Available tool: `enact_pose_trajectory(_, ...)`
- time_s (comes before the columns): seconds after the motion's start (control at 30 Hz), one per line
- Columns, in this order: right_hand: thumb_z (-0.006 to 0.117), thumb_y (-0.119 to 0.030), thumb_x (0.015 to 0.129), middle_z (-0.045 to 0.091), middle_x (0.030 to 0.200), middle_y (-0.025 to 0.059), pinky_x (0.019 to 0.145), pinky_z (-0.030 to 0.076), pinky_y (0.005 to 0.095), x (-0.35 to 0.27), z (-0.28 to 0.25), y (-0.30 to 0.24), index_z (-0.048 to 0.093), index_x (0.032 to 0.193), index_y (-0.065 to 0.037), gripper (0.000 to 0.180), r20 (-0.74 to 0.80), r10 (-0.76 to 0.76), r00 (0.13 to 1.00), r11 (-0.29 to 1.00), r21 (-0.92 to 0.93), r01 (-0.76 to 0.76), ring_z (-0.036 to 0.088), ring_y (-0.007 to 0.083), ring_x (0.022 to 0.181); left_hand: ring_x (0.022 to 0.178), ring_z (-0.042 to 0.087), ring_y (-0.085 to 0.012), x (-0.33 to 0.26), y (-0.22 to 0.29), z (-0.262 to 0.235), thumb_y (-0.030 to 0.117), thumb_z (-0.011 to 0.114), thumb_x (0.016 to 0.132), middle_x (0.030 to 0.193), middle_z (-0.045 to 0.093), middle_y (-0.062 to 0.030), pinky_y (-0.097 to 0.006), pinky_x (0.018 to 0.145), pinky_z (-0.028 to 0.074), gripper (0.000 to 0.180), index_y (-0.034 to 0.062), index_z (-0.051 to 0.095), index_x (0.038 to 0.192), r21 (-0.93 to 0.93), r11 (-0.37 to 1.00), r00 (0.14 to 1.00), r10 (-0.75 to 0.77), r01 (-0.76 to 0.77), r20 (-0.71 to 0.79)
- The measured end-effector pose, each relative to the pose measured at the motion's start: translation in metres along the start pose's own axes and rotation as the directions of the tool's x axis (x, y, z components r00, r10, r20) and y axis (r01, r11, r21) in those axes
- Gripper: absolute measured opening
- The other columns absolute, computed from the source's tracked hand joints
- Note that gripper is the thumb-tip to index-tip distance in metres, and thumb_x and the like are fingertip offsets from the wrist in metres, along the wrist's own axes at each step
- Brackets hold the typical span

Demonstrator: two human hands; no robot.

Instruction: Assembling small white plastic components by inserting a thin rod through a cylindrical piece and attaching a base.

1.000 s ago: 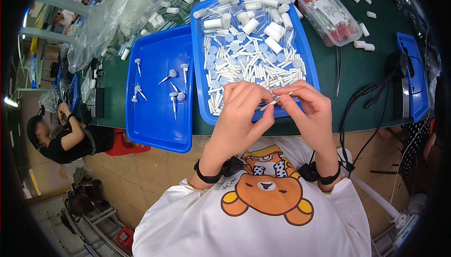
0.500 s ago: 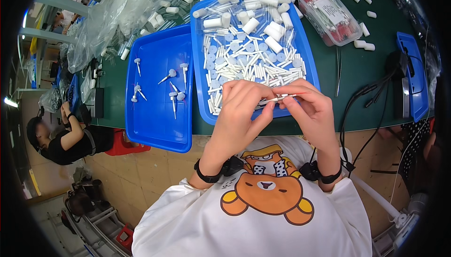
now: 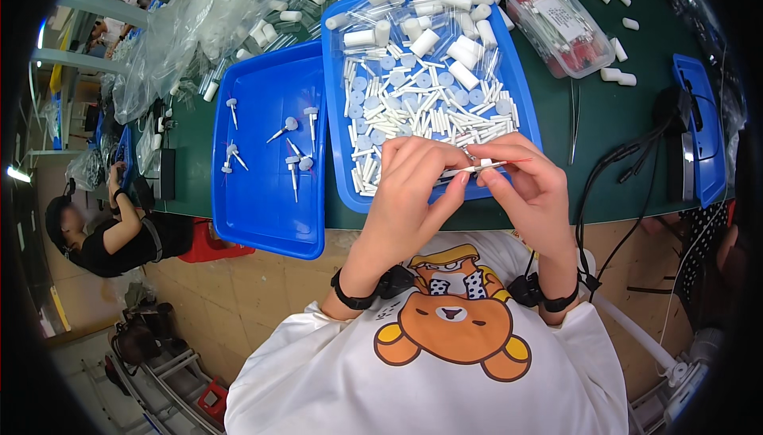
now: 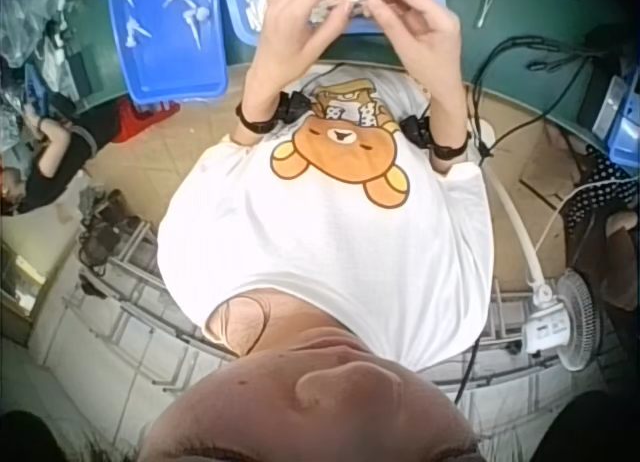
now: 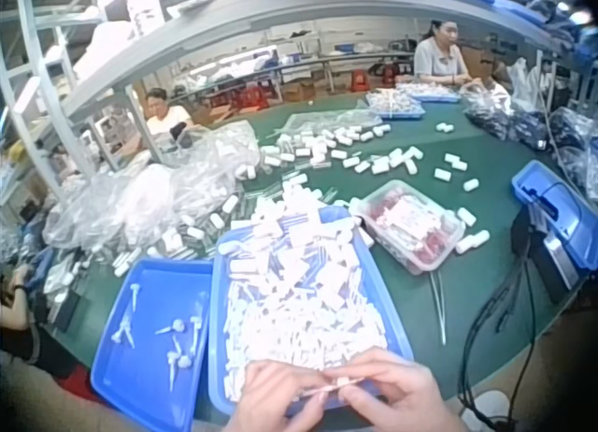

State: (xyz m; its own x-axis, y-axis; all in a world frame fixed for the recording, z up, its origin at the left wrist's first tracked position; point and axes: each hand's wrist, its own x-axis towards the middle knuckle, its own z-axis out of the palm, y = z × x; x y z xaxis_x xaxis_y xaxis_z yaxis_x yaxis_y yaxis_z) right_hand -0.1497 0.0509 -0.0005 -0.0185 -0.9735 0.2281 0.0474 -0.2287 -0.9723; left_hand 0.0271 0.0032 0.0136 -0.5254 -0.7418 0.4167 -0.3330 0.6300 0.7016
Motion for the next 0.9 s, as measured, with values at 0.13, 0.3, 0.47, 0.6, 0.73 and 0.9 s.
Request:
enact_pose_trajectory(0.13, 0.062, 0.004, 0.088, 0.065, 0.107, 0.0117, 0.078, 0.049, 0.0260, 0.000, 0.000, 0.000, 0.068, 0.111, 0.001, 0.024, -0.008, -0.055, 0.998, 0.994, -0.094, 0.054, 0.062, 0.0169, 0.096, 0.088, 0.058, -0.0233, 0.000, -0.001, 0.000, 0.004, 0.067, 0.082, 0.092, 0.066, -0.0048, -0.036, 0.088, 0.036, 0.012, 0.0048, 0.061, 0.092, 0.000, 1.000, 1.000, 0.000, 0.000, 0.004)
enact_pose_trajectory(0.3, 0.063, 0.004, 0.087, 0.066, 0.106, 0.0119, 0.077, 0.049, 0.0266, 0.000, 0.000, 0.000, 0.068, 0.110, 0.001, 0.023, -0.015, -0.065, 0.998, 0.994, -0.092, 0.064, 0.063, 0.0172, 0.094, 0.088, 0.058, -0.0231, -0.001, -0.002, 0.002, 0.005, 0.067, 0.083, 0.092, 0.066, -0.0045, -0.036, 0.088, 0.036, 0.010, 0.0051, 0.062, 0.091, -0.040, 0.999, 1.000, -0.015, 0.015, 0.002)
enact_pose_trajectory(0.47, 0.064, 0.004, 0.086, 0.067, 0.105, 0.0121, 0.076, 0.051, 0.0267, 0.000, 0.000, -0.003, 0.069, 0.108, 0.001, 0.023, -0.015, -0.072, 0.997, 0.985, -0.155, 0.068, 0.064, 0.0172, 0.092, 0.088, 0.058, -0.0233, -0.001, -0.001, 0.002, 0.007, 0.067, 0.084, 0.093, 0.066, -0.0045, -0.036, 0.088, 0.036, 0.009, 0.0048, 0.062, 0.092, -0.044, 0.999, 1.000, -0.027, 0.027, 0.010)
enact_pose_trajectory(0.6, 0.065, 0.005, 0.085, 0.066, 0.104, 0.0118, 0.078, 0.050, 0.0266, -0.001, 0.001, -0.005, 0.068, 0.108, 0.002, 0.024, -0.064, -0.053, 0.997, 0.986, -0.163, 0.042, 0.062, 0.0165, 0.092, 0.087, 0.058, -0.0219, 0.000, 0.001, 0.002, 0.007, 0.067, 0.084, 0.093, 0.067, -0.0045, -0.034, 0.085, 0.037, 0.009, 0.0053, 0.063, 0.093, -0.022, 0.999, 0.999, -0.038, 0.039, 0.018)
enact_pose_trajectory(0.73, 0.064, 0.007, 0.085, 0.065, 0.104, 0.0111, 0.083, 0.048, 0.0267, -0.003, -0.006, -0.007, 0.065, 0.109, 0.004, 0.024, -0.151, -0.048, 0.987, 0.988, -0.153, 0.024, 0.059, 0.0151, 0.093, 0.088, 0.058, -0.0207, 0.001, -0.001, -0.001, 0.008, 0.067, 0.085, 0.093, 0.067, -0.0045, -0.033, 0.084, 0.037, 0.009, 0.0053, 0.064, 0.093, -0.007, 0.997, 0.993, -0.075, 0.076, 0.088)
enact_pose_trajectory(0.9, 0.062, 0.008, 0.086, 0.064, 0.105, 0.0107, 0.085, 0.047, 0.0265, -0.009, -0.013, -0.006, 0.064, 0.107, 0.004, 0.022, -0.130, 0.013, 0.991, 0.997, -0.069, -0.022, 0.059, 0.0150, 0.094, 0.089, 0.059, -0.0215, 0.004, -0.001, 0.008, 0.007, 0.067, 0.086, 0.094, 0.067, -0.0047, -0.034, 0.084, 0.037, 0.008, 0.0054, 0.064, 0.093, -0.034, 0.999, 0.995, -0.016, 0.019, 0.095)
